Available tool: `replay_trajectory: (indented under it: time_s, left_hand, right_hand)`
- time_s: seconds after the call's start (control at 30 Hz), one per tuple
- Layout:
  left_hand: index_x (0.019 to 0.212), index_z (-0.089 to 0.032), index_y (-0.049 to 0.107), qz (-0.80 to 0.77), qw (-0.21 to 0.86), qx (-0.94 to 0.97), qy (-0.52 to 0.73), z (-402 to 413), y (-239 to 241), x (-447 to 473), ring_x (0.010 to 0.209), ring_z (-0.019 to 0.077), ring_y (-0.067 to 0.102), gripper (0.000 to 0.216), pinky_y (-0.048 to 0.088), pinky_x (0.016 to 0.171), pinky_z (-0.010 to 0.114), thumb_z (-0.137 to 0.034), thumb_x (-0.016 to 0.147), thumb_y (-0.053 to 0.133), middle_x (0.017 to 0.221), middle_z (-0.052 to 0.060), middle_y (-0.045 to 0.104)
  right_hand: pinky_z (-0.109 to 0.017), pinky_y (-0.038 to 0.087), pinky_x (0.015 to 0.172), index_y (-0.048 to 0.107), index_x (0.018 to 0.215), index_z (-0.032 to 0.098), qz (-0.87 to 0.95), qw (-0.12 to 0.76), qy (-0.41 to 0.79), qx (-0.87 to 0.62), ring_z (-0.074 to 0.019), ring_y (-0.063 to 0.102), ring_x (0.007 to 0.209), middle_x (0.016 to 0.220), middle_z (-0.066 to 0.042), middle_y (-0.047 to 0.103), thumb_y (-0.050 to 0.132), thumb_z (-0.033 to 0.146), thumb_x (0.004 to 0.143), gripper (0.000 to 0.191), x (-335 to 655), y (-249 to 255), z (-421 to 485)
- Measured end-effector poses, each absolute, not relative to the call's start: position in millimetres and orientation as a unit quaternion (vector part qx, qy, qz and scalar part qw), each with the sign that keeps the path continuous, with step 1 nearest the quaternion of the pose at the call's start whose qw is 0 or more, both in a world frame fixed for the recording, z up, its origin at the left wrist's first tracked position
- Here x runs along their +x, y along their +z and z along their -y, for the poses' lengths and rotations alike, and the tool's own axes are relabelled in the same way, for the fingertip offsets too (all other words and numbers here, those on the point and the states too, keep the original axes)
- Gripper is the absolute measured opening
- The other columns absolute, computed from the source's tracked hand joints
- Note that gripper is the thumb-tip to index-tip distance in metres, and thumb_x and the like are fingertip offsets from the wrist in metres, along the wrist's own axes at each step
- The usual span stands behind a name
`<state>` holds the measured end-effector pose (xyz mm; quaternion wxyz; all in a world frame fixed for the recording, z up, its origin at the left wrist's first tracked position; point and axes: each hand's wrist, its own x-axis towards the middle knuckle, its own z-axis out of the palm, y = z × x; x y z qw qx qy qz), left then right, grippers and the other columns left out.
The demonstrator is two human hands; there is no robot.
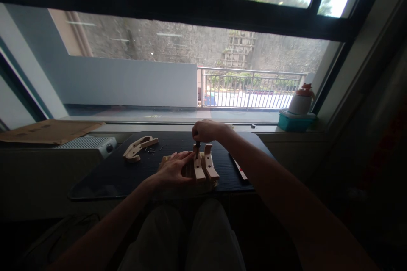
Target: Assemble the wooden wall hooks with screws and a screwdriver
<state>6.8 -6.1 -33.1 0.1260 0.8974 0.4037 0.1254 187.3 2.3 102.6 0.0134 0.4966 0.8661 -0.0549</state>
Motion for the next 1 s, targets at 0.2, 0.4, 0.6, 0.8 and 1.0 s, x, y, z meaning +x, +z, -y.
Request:
replay_trajectory:
  time_s: [0.2,0.4,0.6,0.8,1.0]
  left_hand:
    - [0.143,-0.026,0.022,-0.403,0.13,0.897,0.124,6,-32,6,0.135,0.0321,0.024,0.097,0.01,0.113,0.05,-0.076,0.064,0.051,0.148,0.007,0.03]
    - [0.142,-0.029,0.023,-0.408,0.127,0.895,0.127,4,-35,5,0.136,0.0335,0.022,0.097,0.012,0.113,0.051,-0.078,0.063,0.05,0.148,0.004,0.029]
    - [0.143,-0.027,0.022,-0.402,0.12,0.898,0.132,2,-38,6,0.135,0.0316,0.024,0.098,0.01,0.113,0.049,-0.076,0.064,0.052,0.147,0.005,0.031]
    - [0.143,-0.025,0.022,-0.398,0.117,0.901,0.13,3,-37,7,0.135,0.0309,0.025,0.097,0.01,0.113,0.049,-0.075,0.065,0.052,0.147,0.007,0.031]
    - [0.144,-0.027,0.02,-0.4,0.123,0.899,0.131,3,-36,7,0.135,0.0315,0.024,0.099,0.01,0.113,0.05,-0.076,0.064,0.052,0.148,0.006,0.03]
  right_hand:
    - [-0.024,0.036,0.056,0.067,0.1,0.014,-0.859,-0.003,-0.042,0.51,-0.0118,0.053,0.067,0.089,-0.007,0.066,0.049,0.03,0.084,0.029,185,97,-3]
    - [-0.024,0.038,0.056,0.067,0.097,0.016,-0.865,-0.002,-0.067,0.498,-0.0109,0.053,0.065,0.087,-0.005,0.066,0.053,0.038,0.081,0.03,189,101,-7]
    - [-0.024,0.04,0.059,0.067,0.1,0.02,-0.874,-0.005,-0.084,0.479,-0.01,0.055,0.068,0.092,-0.003,0.066,0.057,0.027,0.077,0.026,192,106,-3]
    - [-0.024,0.039,0.056,0.068,0.098,0.019,-0.871,-0.013,-0.079,0.485,-0.0096,0.054,0.064,0.087,-0.003,0.067,0.054,0.024,0.078,0.025,189,101,-3]
    - [-0.022,0.039,0.057,0.068,0.098,0.016,-0.867,-0.03,-0.065,0.493,-0.0095,0.054,0.066,0.089,-0.004,0.067,0.053,0.025,0.079,0.025,191,96,-5]
